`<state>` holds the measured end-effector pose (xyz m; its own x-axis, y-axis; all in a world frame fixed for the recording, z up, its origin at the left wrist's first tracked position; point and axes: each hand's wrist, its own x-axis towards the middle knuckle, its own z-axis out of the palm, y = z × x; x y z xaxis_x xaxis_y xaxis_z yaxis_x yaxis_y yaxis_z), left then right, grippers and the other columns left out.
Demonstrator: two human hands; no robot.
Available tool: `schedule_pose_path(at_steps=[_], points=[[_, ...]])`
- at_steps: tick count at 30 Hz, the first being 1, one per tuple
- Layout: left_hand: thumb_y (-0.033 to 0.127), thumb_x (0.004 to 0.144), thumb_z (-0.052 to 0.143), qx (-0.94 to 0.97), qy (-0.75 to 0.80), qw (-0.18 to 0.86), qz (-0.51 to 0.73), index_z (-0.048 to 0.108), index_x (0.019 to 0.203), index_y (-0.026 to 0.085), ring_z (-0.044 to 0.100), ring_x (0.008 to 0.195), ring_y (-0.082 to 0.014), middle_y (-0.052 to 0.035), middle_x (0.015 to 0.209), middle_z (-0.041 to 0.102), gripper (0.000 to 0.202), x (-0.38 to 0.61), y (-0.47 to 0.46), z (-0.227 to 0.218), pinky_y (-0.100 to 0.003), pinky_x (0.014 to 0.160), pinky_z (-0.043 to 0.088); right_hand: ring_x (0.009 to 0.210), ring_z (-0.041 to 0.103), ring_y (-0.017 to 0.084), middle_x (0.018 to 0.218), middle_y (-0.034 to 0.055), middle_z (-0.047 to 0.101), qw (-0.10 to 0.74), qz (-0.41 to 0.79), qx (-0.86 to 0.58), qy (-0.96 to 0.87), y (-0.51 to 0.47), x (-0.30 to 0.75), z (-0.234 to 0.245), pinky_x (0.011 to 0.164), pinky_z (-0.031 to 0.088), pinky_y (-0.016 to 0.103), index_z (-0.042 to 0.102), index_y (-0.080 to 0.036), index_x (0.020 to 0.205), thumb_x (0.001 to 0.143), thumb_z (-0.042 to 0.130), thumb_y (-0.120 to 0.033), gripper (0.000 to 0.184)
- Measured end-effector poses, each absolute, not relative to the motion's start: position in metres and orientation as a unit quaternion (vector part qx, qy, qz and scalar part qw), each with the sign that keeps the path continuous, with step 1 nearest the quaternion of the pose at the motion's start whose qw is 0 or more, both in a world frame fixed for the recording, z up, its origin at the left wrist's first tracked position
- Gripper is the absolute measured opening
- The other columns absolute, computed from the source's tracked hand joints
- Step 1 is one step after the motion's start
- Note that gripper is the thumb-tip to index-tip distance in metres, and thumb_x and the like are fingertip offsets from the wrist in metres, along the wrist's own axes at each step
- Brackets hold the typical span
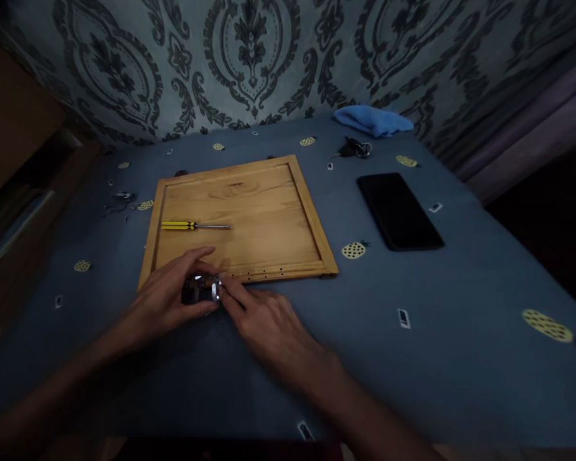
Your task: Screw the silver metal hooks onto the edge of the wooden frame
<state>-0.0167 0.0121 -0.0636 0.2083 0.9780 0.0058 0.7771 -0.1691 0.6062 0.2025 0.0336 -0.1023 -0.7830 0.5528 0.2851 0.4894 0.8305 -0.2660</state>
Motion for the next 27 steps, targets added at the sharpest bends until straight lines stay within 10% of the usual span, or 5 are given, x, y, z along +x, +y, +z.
schedule_pose_path(at_steps=[27], points=[[0.026, 0.079, 0.082, 0.713, 0.615, 0.275, 0.196, 0.045, 0.142, 0.027, 0.066, 0.12, -0.0302, -0.0074, 0.125, 0.072, 0.073, -0.0158, 0.0119, -0.0609, -0.05, 0.103, 0.05, 0.085, 0.074, 0.02, 0.132, 0.0136, 0.072, 0.238, 0.06, -0.265, -0.933, 0.0297, 0.204, -0.1022, 0.068, 0.061, 0.033, 0.067, -0.011, 0.126, 0.097, 0.049, -0.007, 0.035]])
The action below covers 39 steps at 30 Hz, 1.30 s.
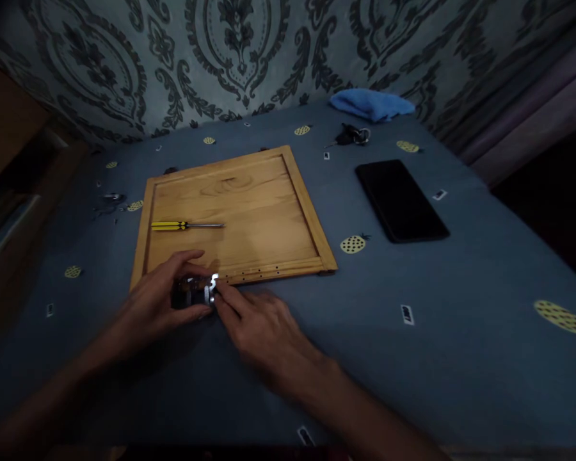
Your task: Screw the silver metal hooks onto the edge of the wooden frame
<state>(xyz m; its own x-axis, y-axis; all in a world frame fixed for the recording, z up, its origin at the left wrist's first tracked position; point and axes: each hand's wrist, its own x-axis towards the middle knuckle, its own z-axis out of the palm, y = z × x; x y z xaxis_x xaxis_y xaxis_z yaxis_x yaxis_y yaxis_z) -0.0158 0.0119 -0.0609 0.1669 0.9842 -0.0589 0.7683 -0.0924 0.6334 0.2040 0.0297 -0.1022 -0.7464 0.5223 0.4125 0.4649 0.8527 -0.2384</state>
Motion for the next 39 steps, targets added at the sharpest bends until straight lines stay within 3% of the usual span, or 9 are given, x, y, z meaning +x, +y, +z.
schedule_pose_path(at_steps=[5, 8, 21, 30, 39], points=[[0.024, 0.078, 0.083, 0.703, 0.622, 0.285, 0.194, 0.044, 0.142, 0.028, 0.065, 0.123, -0.0303, -0.0066, 0.126, 0.072, 0.075, -0.015, 0.012, -0.06, -0.052, 0.105, 0.049, 0.081, 0.074, 0.02, 0.12, 0.0123, 0.077, 0.286, 0.058, -0.265, -0.919, 0.03, 0.203, -0.097, 0.064, 0.06, 0.032, 0.071, -0.01, 0.115, 0.1, 0.045, -0.007, 0.03], [0.025, 0.078, 0.083, 0.703, 0.623, 0.286, 0.188, 0.044, 0.142, 0.029, 0.065, 0.122, -0.0301, -0.0055, 0.125, 0.072, 0.076, -0.016, 0.012, -0.061, -0.052, 0.105, 0.048, 0.083, 0.075, 0.021, 0.124, 0.0133, 0.075, 0.298, 0.055, -0.264, -0.916, 0.031, 0.202, -0.099, 0.065, 0.061, 0.032, 0.069, -0.007, 0.118, 0.1, 0.045, -0.007, 0.03], [0.025, 0.078, 0.083, 0.707, 0.622, 0.277, 0.189, 0.046, 0.14, 0.028, 0.065, 0.122, -0.0294, -0.0048, 0.125, 0.073, 0.073, -0.016, 0.011, -0.06, -0.05, 0.104, 0.049, 0.096, 0.073, 0.022, 0.144, 0.0142, 0.063, 0.206, 0.07, -0.271, -0.938, 0.026, 0.203, -0.11, 0.076, 0.063, 0.036, 0.061, -0.012, 0.135, 0.096, 0.051, -0.006, 0.041], [0.026, 0.078, 0.083, 0.721, 0.611, 0.263, 0.197, 0.044, 0.142, 0.028, 0.063, 0.124, -0.0291, -0.0055, 0.126, 0.072, 0.074, -0.017, 0.012, -0.062, -0.048, 0.106, 0.048, 0.085, 0.075, 0.021, 0.134, 0.0134, 0.071, 0.234, 0.04, -0.261, -0.936, 0.031, 0.199, -0.102, 0.065, 0.062, 0.033, 0.066, -0.009, 0.124, 0.095, 0.048, -0.004, 0.035], [0.027, 0.078, 0.082, 0.728, 0.603, 0.255, 0.203, 0.046, 0.14, 0.025, 0.064, 0.12, -0.0294, -0.0069, 0.124, 0.072, 0.072, -0.017, 0.013, -0.065, -0.047, 0.104, 0.049, 0.086, 0.075, 0.023, 0.143, 0.0129, 0.064, 0.197, 0.052, -0.27, -0.941, 0.029, 0.201, -0.107, 0.067, 0.064, 0.038, 0.062, -0.013, 0.133, 0.089, 0.056, -0.002, 0.046]])
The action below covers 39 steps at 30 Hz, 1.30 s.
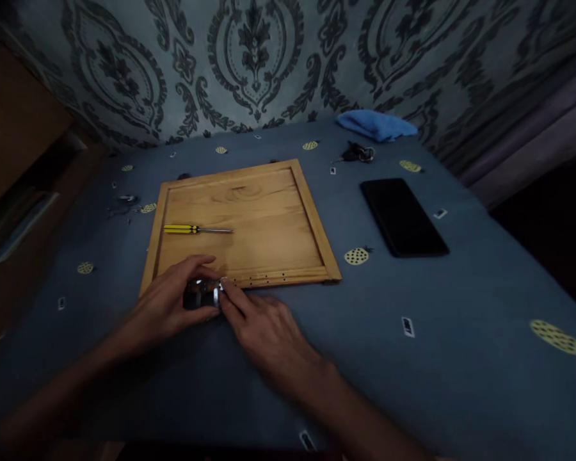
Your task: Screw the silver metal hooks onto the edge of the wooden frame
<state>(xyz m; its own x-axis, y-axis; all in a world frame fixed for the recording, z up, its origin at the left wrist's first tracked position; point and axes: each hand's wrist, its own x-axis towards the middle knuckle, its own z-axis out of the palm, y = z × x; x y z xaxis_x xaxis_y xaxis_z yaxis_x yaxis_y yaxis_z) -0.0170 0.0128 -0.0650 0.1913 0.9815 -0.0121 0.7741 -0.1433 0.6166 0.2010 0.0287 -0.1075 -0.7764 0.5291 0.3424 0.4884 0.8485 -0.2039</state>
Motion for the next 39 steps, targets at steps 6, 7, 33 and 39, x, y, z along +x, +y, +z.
schedule_pose_path(at_steps=[6, 7, 33, 39], points=[[0.025, 0.076, 0.082, 0.726, 0.6, 0.276, 0.191, 0.041, 0.147, 0.026, 0.065, 0.118, -0.0296, -0.0072, 0.125, 0.07, 0.081, -0.017, 0.013, -0.059, -0.048, 0.103, 0.05, 0.086, 0.075, 0.022, 0.14, 0.0113, 0.067, 0.178, 0.057, -0.286, -0.94, 0.029, 0.198, -0.105, 0.069, 0.063, 0.035, 0.065, -0.017, 0.13, 0.088, 0.056, -0.001, 0.046], [0.025, 0.076, 0.082, 0.726, 0.598, 0.277, 0.195, 0.04, 0.147, 0.026, 0.065, 0.117, -0.0292, -0.007, 0.124, 0.07, 0.082, -0.018, 0.013, -0.059, -0.048, 0.103, 0.05, 0.088, 0.076, 0.021, 0.14, 0.0111, 0.067, 0.175, 0.063, -0.291, -0.938, 0.029, 0.198, -0.104, 0.07, 0.063, 0.034, 0.065, -0.018, 0.131, 0.088, 0.057, -0.001, 0.047], [0.024, 0.08, 0.078, 0.726, 0.59, 0.291, 0.198, 0.042, 0.143, 0.026, 0.068, 0.108, -0.0252, -0.005, 0.12, 0.07, 0.073, -0.02, 0.013, -0.054, -0.04, 0.096, 0.053, 0.088, 0.077, 0.023, 0.139, 0.0133, 0.067, 0.142, 0.059, -0.302, -0.941, 0.029, 0.196, -0.092, 0.071, 0.065, 0.035, 0.067, -0.017, 0.13, 0.092, 0.056, -0.004, 0.041], [0.026, 0.083, 0.076, 0.735, 0.581, 0.284, 0.204, 0.044, 0.143, 0.026, 0.066, 0.116, -0.0276, -0.0072, 0.125, 0.07, 0.068, -0.021, 0.012, -0.057, -0.046, 0.1, 0.052, 0.087, 0.078, 0.022, 0.14, 0.0134, 0.067, 0.155, 0.057, -0.304, -0.938, 0.029, 0.195, -0.092, 0.071, 0.065, 0.034, 0.067, -0.019, 0.13, 0.093, 0.054, -0.005, 0.042]])
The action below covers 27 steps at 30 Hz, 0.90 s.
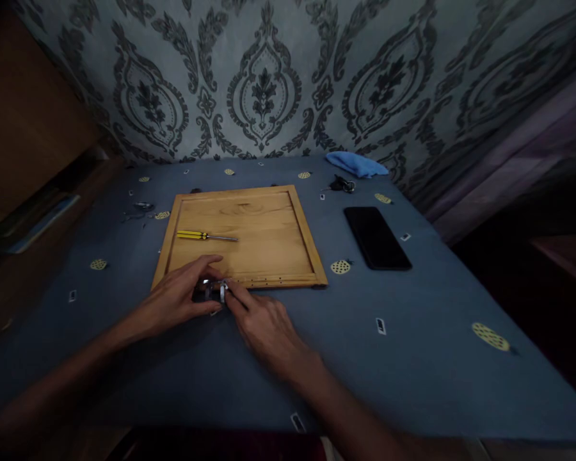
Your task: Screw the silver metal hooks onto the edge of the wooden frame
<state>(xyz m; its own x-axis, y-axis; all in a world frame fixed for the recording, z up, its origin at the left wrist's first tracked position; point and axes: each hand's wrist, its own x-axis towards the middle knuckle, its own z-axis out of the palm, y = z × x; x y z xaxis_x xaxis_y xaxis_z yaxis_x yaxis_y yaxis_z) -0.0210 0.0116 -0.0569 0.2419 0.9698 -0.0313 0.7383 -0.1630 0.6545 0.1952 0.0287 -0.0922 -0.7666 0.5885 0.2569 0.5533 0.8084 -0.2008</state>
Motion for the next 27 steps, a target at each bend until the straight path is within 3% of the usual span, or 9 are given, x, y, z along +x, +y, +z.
schedule_pose_path(at_steps=[8, 27], points=[[0.028, 0.083, 0.079, 0.75, 0.57, 0.245, 0.228, 0.044, 0.143, 0.027, 0.063, 0.122, -0.0296, -0.0067, 0.125, 0.07, 0.07, -0.016, 0.011, -0.068, -0.047, 0.104, 0.05, 0.092, 0.078, 0.022, 0.143, 0.0146, 0.064, 0.146, 0.058, -0.305, -0.939, 0.03, 0.195, -0.094, 0.073, 0.066, 0.034, 0.067, -0.018, 0.13, 0.098, 0.049, -0.009, 0.038], [0.024, 0.082, 0.077, 0.745, 0.581, 0.246, 0.219, 0.044, 0.138, 0.026, 0.066, 0.113, -0.0299, -0.0046, 0.118, 0.072, 0.065, -0.014, 0.013, -0.067, -0.047, 0.096, 0.052, 0.107, 0.075, 0.022, 0.134, 0.0121, 0.07, 0.215, 0.085, -0.292, -0.928, 0.031, 0.197, -0.094, 0.083, 0.065, 0.033, 0.07, -0.019, 0.125, 0.095, 0.055, -0.008, 0.035]])
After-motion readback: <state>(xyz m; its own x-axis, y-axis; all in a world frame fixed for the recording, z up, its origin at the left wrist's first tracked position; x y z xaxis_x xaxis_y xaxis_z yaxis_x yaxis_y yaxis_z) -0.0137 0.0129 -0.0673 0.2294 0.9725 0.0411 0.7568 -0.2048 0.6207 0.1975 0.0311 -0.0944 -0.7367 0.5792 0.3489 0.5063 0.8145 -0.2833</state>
